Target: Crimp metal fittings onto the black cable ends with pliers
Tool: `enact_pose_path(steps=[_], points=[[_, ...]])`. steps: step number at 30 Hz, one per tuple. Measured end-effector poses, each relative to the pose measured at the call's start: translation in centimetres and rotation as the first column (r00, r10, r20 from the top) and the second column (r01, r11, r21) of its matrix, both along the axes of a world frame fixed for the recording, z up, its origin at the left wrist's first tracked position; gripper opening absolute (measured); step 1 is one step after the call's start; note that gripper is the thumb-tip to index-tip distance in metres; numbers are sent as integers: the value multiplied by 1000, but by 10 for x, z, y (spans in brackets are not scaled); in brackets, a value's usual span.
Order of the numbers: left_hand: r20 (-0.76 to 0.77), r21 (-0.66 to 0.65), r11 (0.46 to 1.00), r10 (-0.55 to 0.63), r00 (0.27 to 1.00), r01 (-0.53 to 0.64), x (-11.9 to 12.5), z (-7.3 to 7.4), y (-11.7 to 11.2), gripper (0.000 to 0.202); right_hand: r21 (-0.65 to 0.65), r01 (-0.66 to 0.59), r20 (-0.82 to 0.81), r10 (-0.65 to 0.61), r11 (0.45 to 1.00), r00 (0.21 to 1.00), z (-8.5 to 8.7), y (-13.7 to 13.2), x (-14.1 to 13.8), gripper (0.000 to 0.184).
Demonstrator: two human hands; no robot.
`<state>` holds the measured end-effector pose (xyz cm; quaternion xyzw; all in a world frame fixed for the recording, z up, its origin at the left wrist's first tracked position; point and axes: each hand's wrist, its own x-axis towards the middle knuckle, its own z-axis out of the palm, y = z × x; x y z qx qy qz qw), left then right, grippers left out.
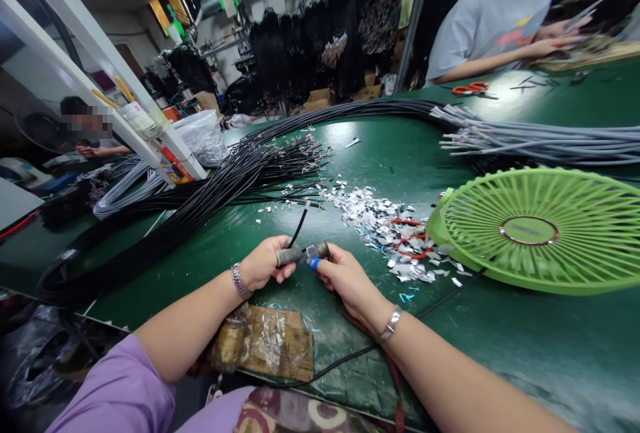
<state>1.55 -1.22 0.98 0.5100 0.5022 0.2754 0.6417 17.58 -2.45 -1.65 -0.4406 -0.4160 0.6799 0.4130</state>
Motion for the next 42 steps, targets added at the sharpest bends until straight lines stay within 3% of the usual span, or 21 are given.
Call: enact_pose_path(steps=[6,14,26,35,39,42], points=[[-3,9,1000,-2,1000,2,0,-3,1,49,206,144,14,-150,968,989,-1,2,3,34],[-63,72,997,-3,998,8,3,-1,-2,48,269,84,124,-121,959,985,-3,4,5,33],[-40,71,997,7,999,-4,2,-3,-1,50,155,100,111,-118,983,987,1,4,2,42],[-67,91,996,-1,998,7,2,-1,-1,47,-23,37,-36,-38,999,999,2,5,3,30],[-119,132,991,-6,993,22,2,-6,-1,42,-5,4,63,-4,1000,998,3,1,1,27],[-172,269,963,17,985,30,0,-12,-1,36,37,13,118,-17,999,993,3,-1,0,28]])
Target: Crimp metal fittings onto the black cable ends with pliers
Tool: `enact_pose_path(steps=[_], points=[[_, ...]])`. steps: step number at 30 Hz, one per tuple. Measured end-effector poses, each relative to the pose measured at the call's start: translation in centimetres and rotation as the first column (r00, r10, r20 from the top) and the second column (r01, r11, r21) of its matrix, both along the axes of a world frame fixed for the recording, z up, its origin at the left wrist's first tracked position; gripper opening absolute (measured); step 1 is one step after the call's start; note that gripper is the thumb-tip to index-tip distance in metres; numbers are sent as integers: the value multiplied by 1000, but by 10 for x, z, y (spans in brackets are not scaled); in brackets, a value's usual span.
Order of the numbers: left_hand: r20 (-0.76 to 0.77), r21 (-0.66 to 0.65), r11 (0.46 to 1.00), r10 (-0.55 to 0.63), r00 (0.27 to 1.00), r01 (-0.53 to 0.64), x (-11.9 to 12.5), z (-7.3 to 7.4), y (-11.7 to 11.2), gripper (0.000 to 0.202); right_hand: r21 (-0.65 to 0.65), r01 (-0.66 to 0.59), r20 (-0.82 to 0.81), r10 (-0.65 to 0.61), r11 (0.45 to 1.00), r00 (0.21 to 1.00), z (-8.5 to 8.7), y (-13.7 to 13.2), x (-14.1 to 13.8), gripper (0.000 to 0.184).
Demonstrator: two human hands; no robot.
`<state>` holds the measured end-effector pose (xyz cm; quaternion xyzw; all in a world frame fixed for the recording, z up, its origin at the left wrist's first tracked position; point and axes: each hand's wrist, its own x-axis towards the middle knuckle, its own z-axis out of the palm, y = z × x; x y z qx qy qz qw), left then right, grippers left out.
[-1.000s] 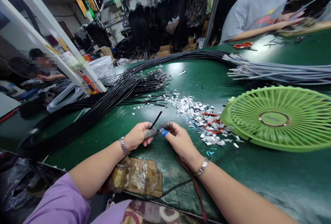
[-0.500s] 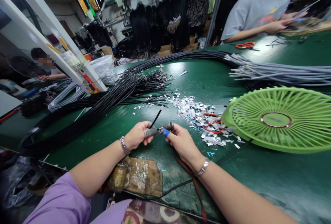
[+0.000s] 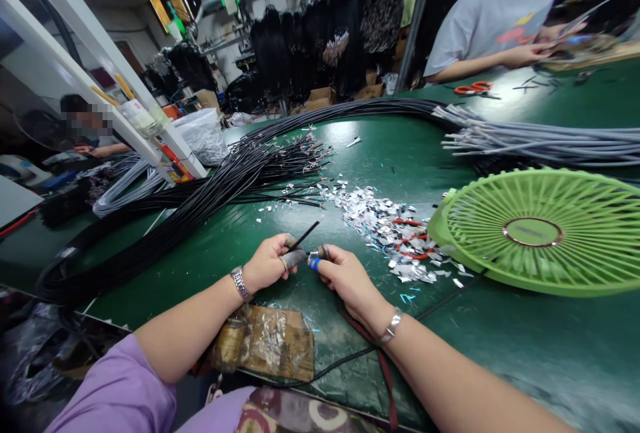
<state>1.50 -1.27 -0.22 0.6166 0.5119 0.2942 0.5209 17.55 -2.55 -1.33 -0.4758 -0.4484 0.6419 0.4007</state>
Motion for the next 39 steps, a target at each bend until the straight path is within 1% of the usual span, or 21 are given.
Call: enact_pose_path(steps=[2,3,5,7,8,9,11,12,13,15,16,17,18,19,21,23,24,26,31,35,39], points=[[-53,199,980,3,999,8,-3,-2,0,28,2,13,1,-13,1000,1000,-1,0,0,29],[-100,313,950,12,995,20,-4,-3,1,23,-5,21,-1,-21,1000,1000,-1,0,0,30],[-224,509,858,49,973,73,-7,-3,1,14,-23,29,-8,-29,999,1000,-3,1,0,30],[-348,613,774,86,933,157,-9,-3,0,9,-27,27,-10,-27,999,1000,-4,2,0,30],[-395,632,750,95,914,195,-10,-3,0,7,-16,26,-6,-26,1000,1000,-5,2,-1,31],[-429,634,741,97,898,222,-10,-4,0,7,3,25,5,-25,1000,1000,-5,3,-1,31],[-454,605,763,98,885,226,-9,-3,0,7,72,-1,43,-3,997,999,-4,3,0,31],[-441,576,794,100,892,195,-8,-3,0,7,128,-39,78,29,991,997,-4,3,1,30],[-409,522,841,99,907,143,-7,-2,1,9,198,-90,138,63,976,988,-4,3,2,29],[-288,321,947,99,953,-1,-5,1,2,19,339,-203,344,80,919,935,-4,3,5,27],[-208,186,980,109,972,-70,-4,3,3,24,392,-253,464,47,884,885,-4,3,7,26],[-126,51,991,126,984,-120,-3,5,3,29,436,-291,567,-9,852,824,-6,3,9,24],[-54,-64,987,146,988,-150,-2,7,4,34,476,-318,639,-75,820,765,-8,3,11,22],[3,-148,975,166,986,-164,-1,9,4,37,517,-340,680,-136,785,721,-10,4,13,23],[78,-242,956,192,978,-169,-1,12,5,39,605,-374,692,-232,703,683,-14,5,15,28],[117,-293,942,205,972,-163,-1,14,6,37,666,-396,679,-295,632,672,-17,7,15,28],[127,-308,938,209,970,-162,-1,14,6,37,681,-405,676,-310,611,669,-18,8,15,27],[132,-324,933,208,969,-156,-1,13,6,37,695,-409,672,-331,591,663,-17,9,15,24],[127,-323,939,163,978,-115,1,10,5,40,686,-417,692,-358,596,627,-15,11,15,17],[116,-313,944,144,983,-102,1,9,5,39,662,-453,722,-346,598,599,-16,12,14,19],[100,-317,943,137,986,-99,1,10,5,38,645,-460,728,-307,611,613,-17,14,14,21]])
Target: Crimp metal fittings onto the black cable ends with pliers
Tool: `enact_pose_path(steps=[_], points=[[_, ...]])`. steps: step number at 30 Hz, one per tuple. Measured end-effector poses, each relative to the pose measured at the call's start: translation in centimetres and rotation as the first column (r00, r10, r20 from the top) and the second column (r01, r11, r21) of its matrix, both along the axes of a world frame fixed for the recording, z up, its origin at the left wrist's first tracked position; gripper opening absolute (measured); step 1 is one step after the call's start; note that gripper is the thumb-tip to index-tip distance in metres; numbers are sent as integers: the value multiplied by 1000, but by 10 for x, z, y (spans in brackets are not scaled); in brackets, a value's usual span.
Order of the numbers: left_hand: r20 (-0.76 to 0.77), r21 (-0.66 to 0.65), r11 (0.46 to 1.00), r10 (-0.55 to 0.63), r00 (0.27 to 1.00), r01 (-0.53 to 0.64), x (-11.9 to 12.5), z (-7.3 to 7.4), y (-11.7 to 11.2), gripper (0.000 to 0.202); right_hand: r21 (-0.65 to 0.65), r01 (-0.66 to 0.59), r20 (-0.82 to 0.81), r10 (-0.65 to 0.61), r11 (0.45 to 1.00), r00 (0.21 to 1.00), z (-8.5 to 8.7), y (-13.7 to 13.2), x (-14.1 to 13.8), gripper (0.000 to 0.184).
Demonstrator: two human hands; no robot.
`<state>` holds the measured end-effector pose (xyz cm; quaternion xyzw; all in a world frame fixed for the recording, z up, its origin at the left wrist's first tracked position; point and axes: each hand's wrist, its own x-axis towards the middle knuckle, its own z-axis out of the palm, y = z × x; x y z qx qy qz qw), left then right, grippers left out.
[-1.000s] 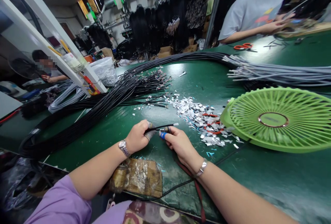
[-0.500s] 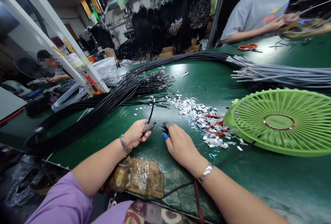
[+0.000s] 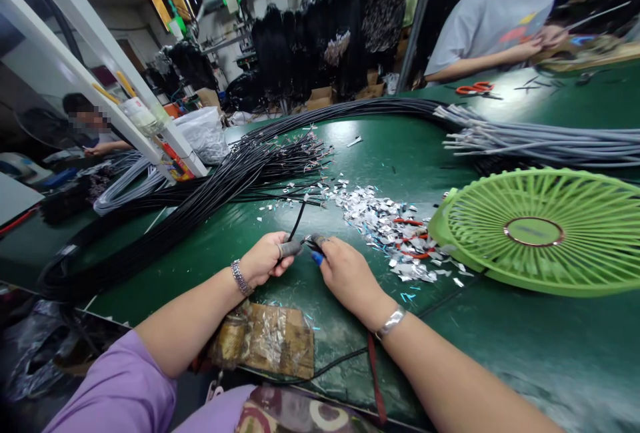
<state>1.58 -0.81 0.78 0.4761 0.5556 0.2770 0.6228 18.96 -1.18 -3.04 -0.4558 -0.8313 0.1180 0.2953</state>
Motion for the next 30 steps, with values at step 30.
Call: enact_pose_path(steps=[30], points=[[-122,44,999,25,992,-19,6,-2,1,36,-88,-36,-10,35,996,999,-4,7,2,20]])
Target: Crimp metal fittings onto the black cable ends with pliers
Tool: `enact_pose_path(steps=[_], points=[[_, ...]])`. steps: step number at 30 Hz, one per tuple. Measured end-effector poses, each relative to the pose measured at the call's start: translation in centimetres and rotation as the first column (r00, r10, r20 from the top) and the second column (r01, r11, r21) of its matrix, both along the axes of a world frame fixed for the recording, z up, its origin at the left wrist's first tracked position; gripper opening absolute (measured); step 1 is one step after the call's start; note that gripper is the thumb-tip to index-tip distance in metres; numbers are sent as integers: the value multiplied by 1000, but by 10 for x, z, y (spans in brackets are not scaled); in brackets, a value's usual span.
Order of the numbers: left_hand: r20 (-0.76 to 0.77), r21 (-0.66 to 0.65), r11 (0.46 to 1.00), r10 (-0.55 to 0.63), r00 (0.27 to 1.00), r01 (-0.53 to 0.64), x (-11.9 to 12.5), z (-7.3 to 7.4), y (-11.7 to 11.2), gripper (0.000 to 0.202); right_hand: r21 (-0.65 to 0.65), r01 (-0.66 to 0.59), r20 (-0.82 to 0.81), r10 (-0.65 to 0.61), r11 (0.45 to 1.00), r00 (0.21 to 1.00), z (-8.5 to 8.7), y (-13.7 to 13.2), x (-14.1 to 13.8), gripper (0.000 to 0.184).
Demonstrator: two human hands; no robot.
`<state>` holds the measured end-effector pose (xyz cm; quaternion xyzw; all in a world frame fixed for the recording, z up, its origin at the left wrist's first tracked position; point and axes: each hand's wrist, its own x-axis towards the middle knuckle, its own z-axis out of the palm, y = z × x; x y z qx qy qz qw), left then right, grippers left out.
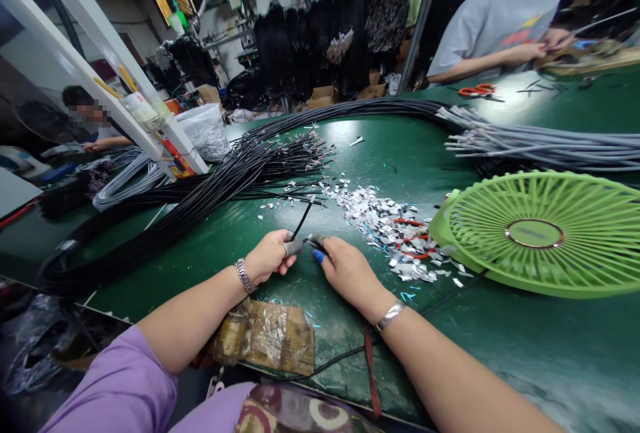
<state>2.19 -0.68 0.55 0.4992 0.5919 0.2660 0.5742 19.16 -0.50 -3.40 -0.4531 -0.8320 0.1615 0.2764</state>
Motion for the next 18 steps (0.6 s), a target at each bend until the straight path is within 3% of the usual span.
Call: enact_pose_path(steps=[18], points=[[-8,-13,1000,-19,1000,18,2,5,-2,29,-54,26,10,-26,998,1000,3,0,-1,20]])
